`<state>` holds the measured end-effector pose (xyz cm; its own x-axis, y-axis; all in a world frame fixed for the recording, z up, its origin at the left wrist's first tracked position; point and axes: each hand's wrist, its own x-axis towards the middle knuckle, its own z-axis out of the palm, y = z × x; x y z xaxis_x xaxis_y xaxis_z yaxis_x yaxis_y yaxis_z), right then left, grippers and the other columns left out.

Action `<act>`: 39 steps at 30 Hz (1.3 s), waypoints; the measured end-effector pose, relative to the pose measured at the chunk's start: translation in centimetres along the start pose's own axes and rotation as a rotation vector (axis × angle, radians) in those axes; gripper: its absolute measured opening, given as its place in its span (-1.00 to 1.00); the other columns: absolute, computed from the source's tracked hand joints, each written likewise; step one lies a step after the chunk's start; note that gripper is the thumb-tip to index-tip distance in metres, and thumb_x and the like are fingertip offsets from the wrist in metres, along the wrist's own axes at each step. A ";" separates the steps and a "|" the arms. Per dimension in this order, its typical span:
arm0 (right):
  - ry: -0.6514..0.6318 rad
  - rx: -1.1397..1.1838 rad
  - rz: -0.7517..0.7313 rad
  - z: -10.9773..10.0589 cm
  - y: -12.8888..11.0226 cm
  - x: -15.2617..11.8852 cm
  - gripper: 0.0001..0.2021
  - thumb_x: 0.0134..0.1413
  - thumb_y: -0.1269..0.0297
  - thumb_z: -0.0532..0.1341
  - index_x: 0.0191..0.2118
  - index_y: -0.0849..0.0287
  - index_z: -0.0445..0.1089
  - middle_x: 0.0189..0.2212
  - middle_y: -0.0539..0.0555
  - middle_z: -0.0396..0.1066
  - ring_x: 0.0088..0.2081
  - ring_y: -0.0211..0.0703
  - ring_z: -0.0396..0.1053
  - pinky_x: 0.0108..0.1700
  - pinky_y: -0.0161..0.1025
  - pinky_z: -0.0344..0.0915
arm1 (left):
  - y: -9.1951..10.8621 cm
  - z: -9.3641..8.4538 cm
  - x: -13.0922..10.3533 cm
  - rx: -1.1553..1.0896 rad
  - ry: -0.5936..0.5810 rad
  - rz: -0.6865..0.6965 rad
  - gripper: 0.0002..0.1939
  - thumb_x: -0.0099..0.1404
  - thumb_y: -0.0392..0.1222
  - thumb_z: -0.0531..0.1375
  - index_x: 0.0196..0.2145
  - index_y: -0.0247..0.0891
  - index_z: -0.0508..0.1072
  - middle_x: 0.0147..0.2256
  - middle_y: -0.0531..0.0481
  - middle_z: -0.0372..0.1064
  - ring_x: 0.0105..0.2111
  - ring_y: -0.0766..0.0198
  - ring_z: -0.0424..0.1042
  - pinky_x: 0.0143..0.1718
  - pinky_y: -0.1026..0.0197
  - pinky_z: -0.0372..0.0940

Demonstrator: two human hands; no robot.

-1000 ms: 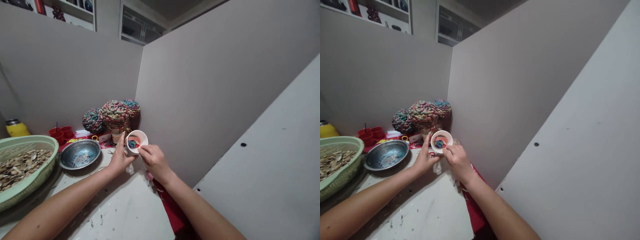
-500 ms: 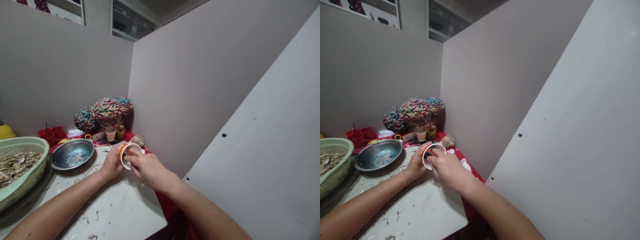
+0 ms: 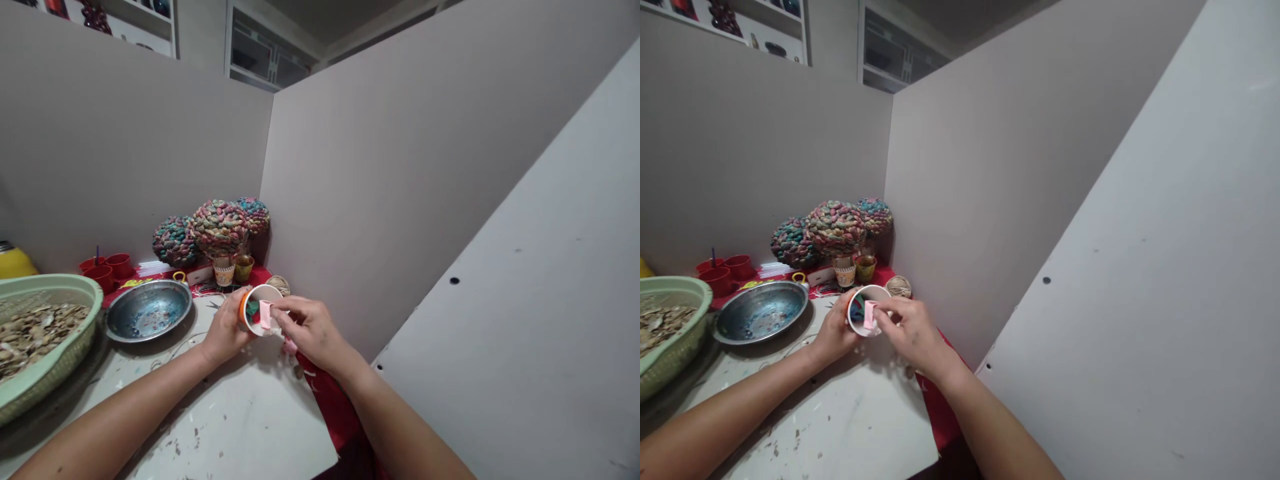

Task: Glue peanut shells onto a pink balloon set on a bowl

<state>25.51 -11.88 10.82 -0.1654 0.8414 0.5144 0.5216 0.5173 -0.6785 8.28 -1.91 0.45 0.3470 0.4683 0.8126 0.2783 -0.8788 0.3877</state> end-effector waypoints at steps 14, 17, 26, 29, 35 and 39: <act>0.555 1.203 0.302 0.4 3.1 1.3 -0.60 -0.29 0.38 0.50 -0.22 0.12 0.47 -0.39 -0.04 0.49 -0.46 -0.37 0.38 -0.45 -0.48 0.34 | 0.9 -0.4 2.2 -0.081 0.096 -0.225 -0.28 0.07 -0.14 0.37 0.14 -0.23 0.18 0.04 -0.21 0.33 0.02 0.01 0.38 0.07 -0.06 0.28; 0.756 1.229 0.322 1.5 4.4 1.4 -0.66 -0.30 0.34 0.50 -0.30 0.16 0.47 -0.41 -0.06 0.46 -0.47 -0.39 0.34 -0.44 -0.48 0.34 | 1.8 -0.5 5.1 -0.127 0.154 -0.341 -0.28 0.02 -0.08 0.40 0.09 -0.24 0.24 -0.01 -0.18 0.39 -0.04 0.04 0.43 0.03 -0.01 0.30; 0.900 1.165 0.378 3.7 7.6 2.2 -0.67 -0.24 0.16 0.46 -0.31 0.20 0.48 -0.54 -0.09 0.36 -0.62 -0.44 0.13 -0.63 -0.47 0.11 | -0.8 3.6 13.2 -0.088 0.175 -0.495 -0.36 -0.04 -0.14 0.39 -0.01 -0.25 0.28 -0.10 -0.17 0.46 -0.11 0.04 0.47 -0.11 0.11 0.33; 0.902 1.128 0.396 3.5 7.6 2.0 -0.65 -0.23 0.11 0.45 -0.31 0.21 0.48 -0.59 -0.10 0.32 -0.66 -0.44 0.07 -0.66 -0.46 0.03 | -2.3 5.6 14.5 -0.025 0.180 -0.497 -0.36 -0.03 -0.16 0.38 -0.01 -0.22 0.26 -0.08 -0.16 0.45 -0.08 0.02 0.45 -0.08 0.11 0.31; 0.871 1.107 0.390 3.8 7.5 1.7 -0.67 -0.19 0.08 0.43 -0.36 0.21 0.45 -0.64 -0.14 0.25 -0.68 -0.46 -0.01 -0.68 -0.47 -0.08 | -4.7 8.6 15.9 0.044 0.148 -0.607 -0.37 0.00 -0.17 0.38 -0.02 -0.27 0.22 -0.08 -0.26 0.45 -0.08 -0.02 0.47 -0.14 0.11 0.32; 0.855 1.118 0.395 4.2 7.6 1.6 -0.68 -0.18 0.11 0.44 -0.36 0.22 0.46 -0.60 -0.11 0.28 -0.65 -0.45 0.02 -0.64 -0.47 -0.03 | -5.9 9.8 16.0 0.058 0.098 -0.668 -0.39 0.01 -0.18 0.39 -0.05 -0.28 0.20 -0.10 -0.28 0.47 -0.10 0.00 0.49 -0.17 0.14 0.32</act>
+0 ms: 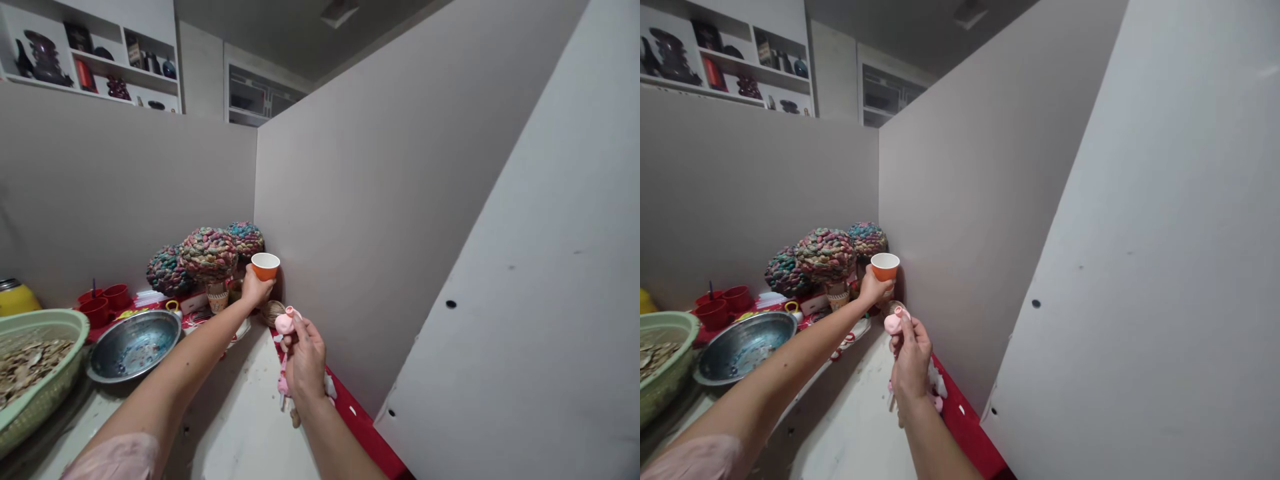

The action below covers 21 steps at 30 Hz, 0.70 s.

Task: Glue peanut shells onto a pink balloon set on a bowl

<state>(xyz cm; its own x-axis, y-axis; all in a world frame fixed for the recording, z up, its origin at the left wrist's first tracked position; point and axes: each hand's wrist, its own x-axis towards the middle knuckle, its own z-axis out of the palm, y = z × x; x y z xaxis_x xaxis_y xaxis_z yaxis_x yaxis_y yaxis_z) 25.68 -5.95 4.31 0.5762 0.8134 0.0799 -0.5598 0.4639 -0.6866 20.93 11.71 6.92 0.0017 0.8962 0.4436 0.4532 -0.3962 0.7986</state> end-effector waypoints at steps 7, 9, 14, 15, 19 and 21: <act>-0.047 -0.055 0.010 -0.1 0.5 -0.5 -0.67 -0.12 0.07 0.40 -0.28 0.21 0.48 -0.60 -0.12 0.23 -0.63 -0.41 0.02 -0.62 -0.42 -0.04 | -0.6 0.9 -0.1 0.095 -0.031 -0.092 -0.35 0.01 -0.13 0.41 -0.03 -0.30 0.19 -0.11 -0.40 0.48 -0.08 -0.11 0.49 -0.16 0.07 0.31; -0.070 -0.069 0.005 -0.1 0.5 -0.6 -0.66 -0.12 0.06 0.40 -0.30 0.22 0.48 -0.60 -0.11 0.21 -0.63 -0.40 0.02 -0.62 -0.42 -0.05 | -0.5 0.8 -0.3 0.120 -0.028 -0.121 -0.31 0.02 -0.14 0.40 0.02 -0.31 0.17 -0.09 -0.42 0.47 -0.06 -0.15 0.48 -0.15 0.04 0.30; -0.099 -0.130 -0.007 0.0 0.4 -0.6 -0.66 -0.10 0.03 0.37 -0.32 0.23 0.47 -0.60 -0.10 0.22 -0.64 -0.40 0.01 -0.61 -0.40 -0.06 | -0.3 -0.1 -0.9 0.121 -0.039 -0.141 -0.12 0.01 -0.21 0.39 0.20 -0.31 0.06 -0.02 -0.38 0.45 0.01 -0.10 0.45 -0.08 0.07 0.29; -0.101 -0.129 -0.006 0.0 0.4 -0.6 -0.66 -0.10 0.04 0.37 -0.32 0.23 0.47 -0.60 -0.10 0.22 -0.64 -0.40 0.00 -0.61 -0.40 -0.06 | -0.3 -0.3 -1.0 0.116 -0.043 -0.138 -0.10 0.01 -0.22 0.39 0.22 -0.33 0.05 -0.02 -0.39 0.45 0.02 -0.11 0.44 -0.06 0.07 0.28; -0.114 -0.105 0.006 0.0 0.3 -0.6 -0.67 -0.12 0.06 0.38 -0.33 0.22 0.46 -0.59 -0.10 0.26 -0.64 -0.42 0.01 -0.61 -0.41 -0.08 | 0.3 -1.1 -1.9 0.081 -0.045 -0.100 -0.09 0.02 -0.25 0.36 0.26 -0.42 0.05 0.04 -0.46 0.39 0.08 -0.16 0.37 0.01 0.04 0.26; -0.124 -0.108 0.007 0.0 0.3 -0.7 -0.68 -0.12 0.05 0.39 -0.37 0.22 0.44 -0.60 -0.11 0.24 -0.64 -0.42 0.00 -0.62 -0.41 -0.09 | 0.7 -1.7 -2.9 0.046 -0.036 -0.058 -0.14 0.03 -0.26 0.35 0.24 -0.44 0.11 0.09 -0.48 0.34 0.12 -0.16 0.33 0.06 0.01 0.24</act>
<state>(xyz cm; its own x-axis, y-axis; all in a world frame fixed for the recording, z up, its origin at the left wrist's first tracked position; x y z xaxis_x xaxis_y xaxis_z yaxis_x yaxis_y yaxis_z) 25.09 -6.38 4.07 0.4906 0.8567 0.1592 -0.4919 0.4232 -0.7609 19.72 8.51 6.85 0.0059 0.9243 0.3817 0.4943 -0.3345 0.8024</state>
